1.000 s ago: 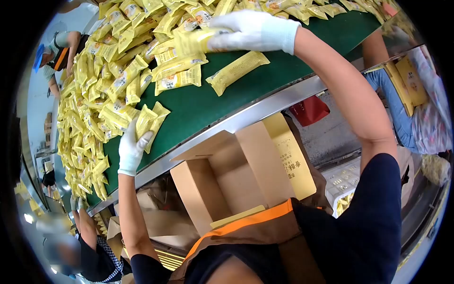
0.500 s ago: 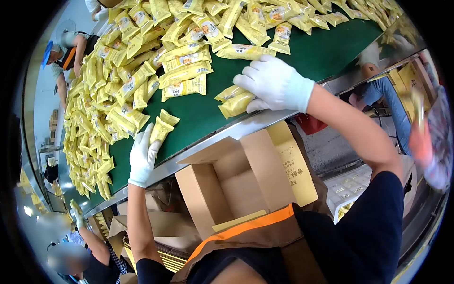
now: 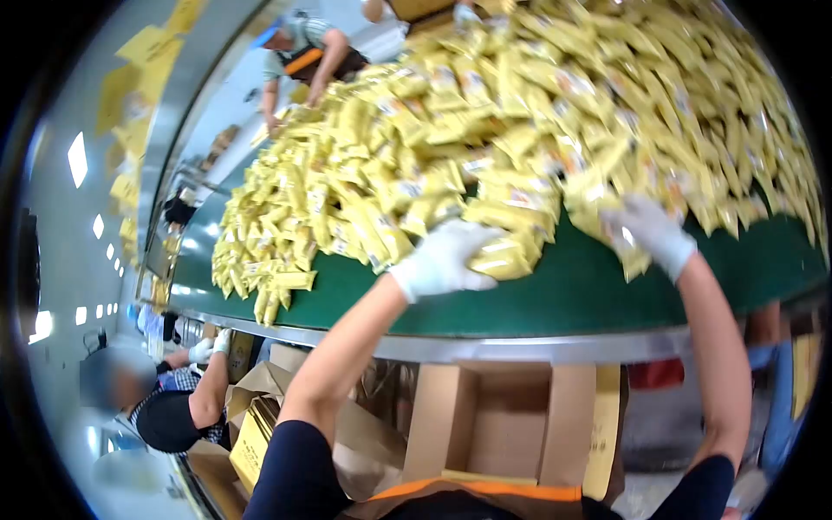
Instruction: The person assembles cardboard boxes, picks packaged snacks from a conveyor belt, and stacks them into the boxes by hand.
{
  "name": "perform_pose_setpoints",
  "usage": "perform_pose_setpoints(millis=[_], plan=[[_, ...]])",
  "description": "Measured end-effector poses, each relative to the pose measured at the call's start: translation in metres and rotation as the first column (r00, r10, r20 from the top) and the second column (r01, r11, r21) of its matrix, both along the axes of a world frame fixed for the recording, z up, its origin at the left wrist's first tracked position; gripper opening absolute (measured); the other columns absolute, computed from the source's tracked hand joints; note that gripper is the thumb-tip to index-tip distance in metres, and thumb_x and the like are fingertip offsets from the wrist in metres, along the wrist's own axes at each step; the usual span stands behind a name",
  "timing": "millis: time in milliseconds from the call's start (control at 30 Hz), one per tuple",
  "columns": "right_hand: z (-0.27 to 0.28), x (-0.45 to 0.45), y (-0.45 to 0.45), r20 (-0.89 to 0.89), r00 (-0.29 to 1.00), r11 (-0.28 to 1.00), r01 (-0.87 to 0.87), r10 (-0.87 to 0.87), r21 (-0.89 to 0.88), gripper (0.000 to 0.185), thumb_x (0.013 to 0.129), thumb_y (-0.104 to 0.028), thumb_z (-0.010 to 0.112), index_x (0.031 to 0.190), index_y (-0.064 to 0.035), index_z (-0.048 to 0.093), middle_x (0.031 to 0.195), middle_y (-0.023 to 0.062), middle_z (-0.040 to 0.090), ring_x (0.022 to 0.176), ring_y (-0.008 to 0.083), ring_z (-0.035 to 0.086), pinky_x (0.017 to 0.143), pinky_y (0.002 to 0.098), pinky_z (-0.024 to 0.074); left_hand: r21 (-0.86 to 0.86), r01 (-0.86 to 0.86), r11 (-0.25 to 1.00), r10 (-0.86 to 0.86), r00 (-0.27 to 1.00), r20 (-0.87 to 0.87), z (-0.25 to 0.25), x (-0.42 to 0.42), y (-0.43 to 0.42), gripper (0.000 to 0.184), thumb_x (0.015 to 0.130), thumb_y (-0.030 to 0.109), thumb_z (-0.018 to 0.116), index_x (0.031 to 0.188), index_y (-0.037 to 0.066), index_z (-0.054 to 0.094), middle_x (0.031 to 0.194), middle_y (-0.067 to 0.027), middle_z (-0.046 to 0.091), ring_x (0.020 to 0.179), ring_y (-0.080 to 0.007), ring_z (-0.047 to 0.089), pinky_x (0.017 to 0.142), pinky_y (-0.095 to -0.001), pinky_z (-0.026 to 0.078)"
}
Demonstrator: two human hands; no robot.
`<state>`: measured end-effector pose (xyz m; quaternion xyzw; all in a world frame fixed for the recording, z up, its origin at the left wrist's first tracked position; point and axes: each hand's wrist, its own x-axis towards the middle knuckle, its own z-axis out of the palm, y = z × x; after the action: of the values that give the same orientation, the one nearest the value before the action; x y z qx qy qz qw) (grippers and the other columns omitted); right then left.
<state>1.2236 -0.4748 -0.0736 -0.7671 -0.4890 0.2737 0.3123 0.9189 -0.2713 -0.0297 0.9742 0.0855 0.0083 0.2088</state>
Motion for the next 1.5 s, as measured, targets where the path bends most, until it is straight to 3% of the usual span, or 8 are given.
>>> perform_pose_setpoints(millis=[200,500,633,900,1133,1300,1400,1500], plan=[[0.033,-0.062,-0.005,0.211,0.963,0.962,-0.111,0.166,-0.251,0.058,0.068,-0.051,0.072,0.101,-0.0039,0.065,0.104,0.0157,0.06,0.103,0.0371,0.058,0.088,0.0472,0.047,0.113,0.048,0.992,-0.023,0.976,-0.218,0.005,0.006,0.0,0.079,0.07,0.056,0.072,0.134,0.013,0.058,0.105,-0.015,0.063,0.104,-0.0354,0.056,0.094,-0.0418,0.045],[0.042,-0.06,-0.048,0.633,0.773,0.973,-0.176,0.041,0.152,0.063,0.058,-0.032,0.083,0.109,-0.0058,0.057,0.108,0.0156,0.057,0.105,0.0377,0.055,0.092,0.0455,0.0464,0.247,-0.007,0.969,0.012,1.0,-0.018,-0.015,-0.013,-0.011,0.08,0.071,0.05,0.075,0.142,0.022,0.05,0.125,-0.0155,0.053,0.114,-0.0352,0.052,0.095,-0.041,0.047],[0.022,-0.051,-0.075,0.551,0.824,0.991,-0.123,0.131,-0.052,0.086,0.062,-0.035,0.08,0.136,-0.0055,0.048,0.117,0.0198,0.058,0.112,0.0377,0.056,0.096,0.0428,0.0465,0.232,0.025,0.973,0.035,0.967,-0.252,0.009,0.004,-0.018,0.083,0.073,0.052,0.073,0.146,0.025,0.045,0.126,-0.0168,0.054,0.111,-0.0379,0.056,0.094,-0.0426,0.047],[0.053,-0.06,-0.064,0.539,0.816,0.854,0.116,0.209,-0.507,0.099,0.066,-0.046,0.077,0.149,-0.0142,0.034,0.129,0.0218,0.055,0.117,0.0382,0.056,0.098,0.0428,0.0477,0.295,-0.058,0.954,0.043,0.997,0.057,-0.012,-0.015,-0.048,0.076,0.071,0.044,0.075,0.141,0.026,0.053,0.109,-0.0159,0.056,0.102,-0.0349,0.057,0.09,-0.0415,0.048],[0.094,-0.073,0.002,0.208,0.971,0.993,-0.113,0.117,-0.031,0.094,0.066,-0.041,0.079,0.141,0.0013,0.043,0.126,0.0249,0.059,0.116,0.0327,0.059,0.1,0.036,0.0454,0.241,-0.235,0.942,0.243,0.97,-0.005,-0.02,-0.011,-0.052,0.095,0.064,0.045,0.077,0.143,0.007,0.042,0.111,-0.0183,0.059,0.098,-0.0359,0.061,0.085,-0.0418,0.049],[0.081,-0.088,0.103,-0.447,0.777,0.88,-0.472,0.444,0.054,0.066,0.079,-0.046,0.073,0.119,0.0041,0.057,0.095,0.0091,0.064,0.085,0.0141,0.061,0.078,0.0279,0.0488,-0.058,-0.499,0.865,0.477,0.853,-0.211,0.023,-0.076,-0.039,0.103,0.063,0.05,0.076,0.147,0.004,0.037,0.12,-0.0247,0.06,0.112,-0.0375,0.06,0.098,-0.0403,0.046],[0.041,-0.111,0.135,-0.323,0.84,0.883,-0.469,0.436,-0.028,0.076,0.073,-0.057,0.072,0.119,0.0022,0.058,0.103,0.0131,0.067,0.096,0.0214,0.063,0.086,0.0319,0.0482,-0.382,-0.627,0.679,0.699,0.711,0.077,0.016,-0.133,-0.003,0.11,0.066,0.04,0.081,0.15,-0.006,0.027,0.139,-0.0274,0.051,0.13,-0.0346,0.05,0.111,-0.0352,0.036],[0.04,-0.133,0.144,0.039,0.86,0.835,-0.483,0.51,-0.265,0.079,0.069,-0.059,0.073,0.119,0.0003,0.059,0.106,0.0168,0.066,0.099,0.0257,0.065,0.087,0.0341,0.0498,-0.84,-0.45,0.302,0.855,0.517,0.031,0.028,-0.125,0.013,0.098,0.079,0.023,0.078,0.153,-0.004,0.02,0.132,-0.0191,0.056,0.111,-0.0257,0.061,0.093,-0.0344,0.05]])
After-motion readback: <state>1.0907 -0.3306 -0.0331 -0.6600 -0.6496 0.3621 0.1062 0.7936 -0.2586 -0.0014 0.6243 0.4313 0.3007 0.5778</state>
